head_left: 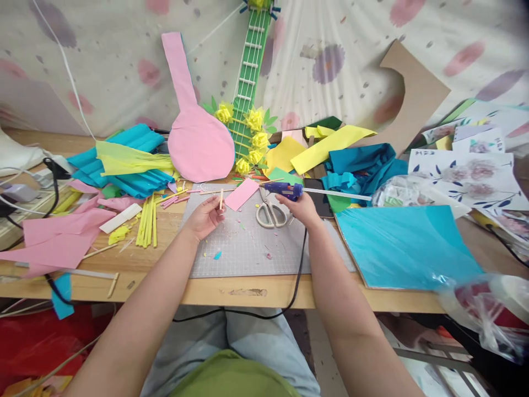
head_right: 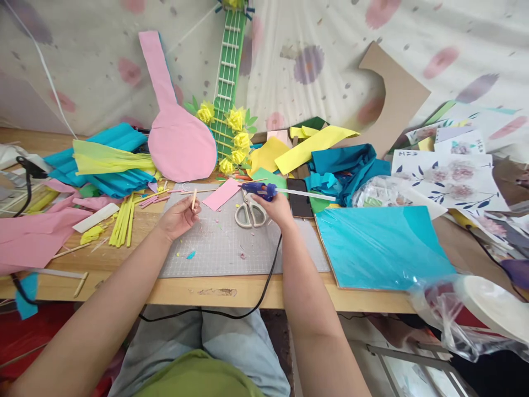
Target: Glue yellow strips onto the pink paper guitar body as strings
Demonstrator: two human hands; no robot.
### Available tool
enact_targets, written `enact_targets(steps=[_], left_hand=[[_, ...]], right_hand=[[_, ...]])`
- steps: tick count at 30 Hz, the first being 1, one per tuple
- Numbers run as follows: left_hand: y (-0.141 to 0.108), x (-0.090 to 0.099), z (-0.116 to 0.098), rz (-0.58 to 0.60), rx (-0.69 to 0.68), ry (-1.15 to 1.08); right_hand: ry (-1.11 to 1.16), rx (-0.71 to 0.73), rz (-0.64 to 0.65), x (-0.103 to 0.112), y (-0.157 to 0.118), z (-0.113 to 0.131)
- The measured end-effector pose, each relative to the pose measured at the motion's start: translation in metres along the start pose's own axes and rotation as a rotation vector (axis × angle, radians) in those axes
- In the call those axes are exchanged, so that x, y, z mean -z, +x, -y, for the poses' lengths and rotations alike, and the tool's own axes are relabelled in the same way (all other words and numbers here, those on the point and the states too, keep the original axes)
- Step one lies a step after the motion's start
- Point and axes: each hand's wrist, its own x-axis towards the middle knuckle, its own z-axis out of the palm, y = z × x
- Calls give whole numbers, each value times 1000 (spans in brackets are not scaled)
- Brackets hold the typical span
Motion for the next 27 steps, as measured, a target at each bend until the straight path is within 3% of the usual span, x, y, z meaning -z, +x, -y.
enact_targets(steps=[3,8,13,16,18,21,24,25,27], left_hand=[[3,1,-2,-59,-40,-104],[7,3,2,-144,-100,-101],[6,-1,9,-216,-144,-10],[5,-6,11,-244,-170,-3],[5,-10,13,-236,-166,-18],[4,-17,16,-192,-125,-86],[3,-21,20,-146,-69,-205],[3,-22,22,-132,-53,-245],[2,-21,24,-103,-27,-305]], right_hand=[[-126,-56,-86,12,9,-22],[-224,-121,-26,10,15,-42],[-437,-24,70,26,7,-26],[-676,-103,102,46,-4,-8],[-706,-156,192,53,-14,6],[-499,3,320,37,-25,26],[7,165,322,-6,-29,44],[194,154,310,-22,-28,48],[526,-15,369,-50,-25,56]])
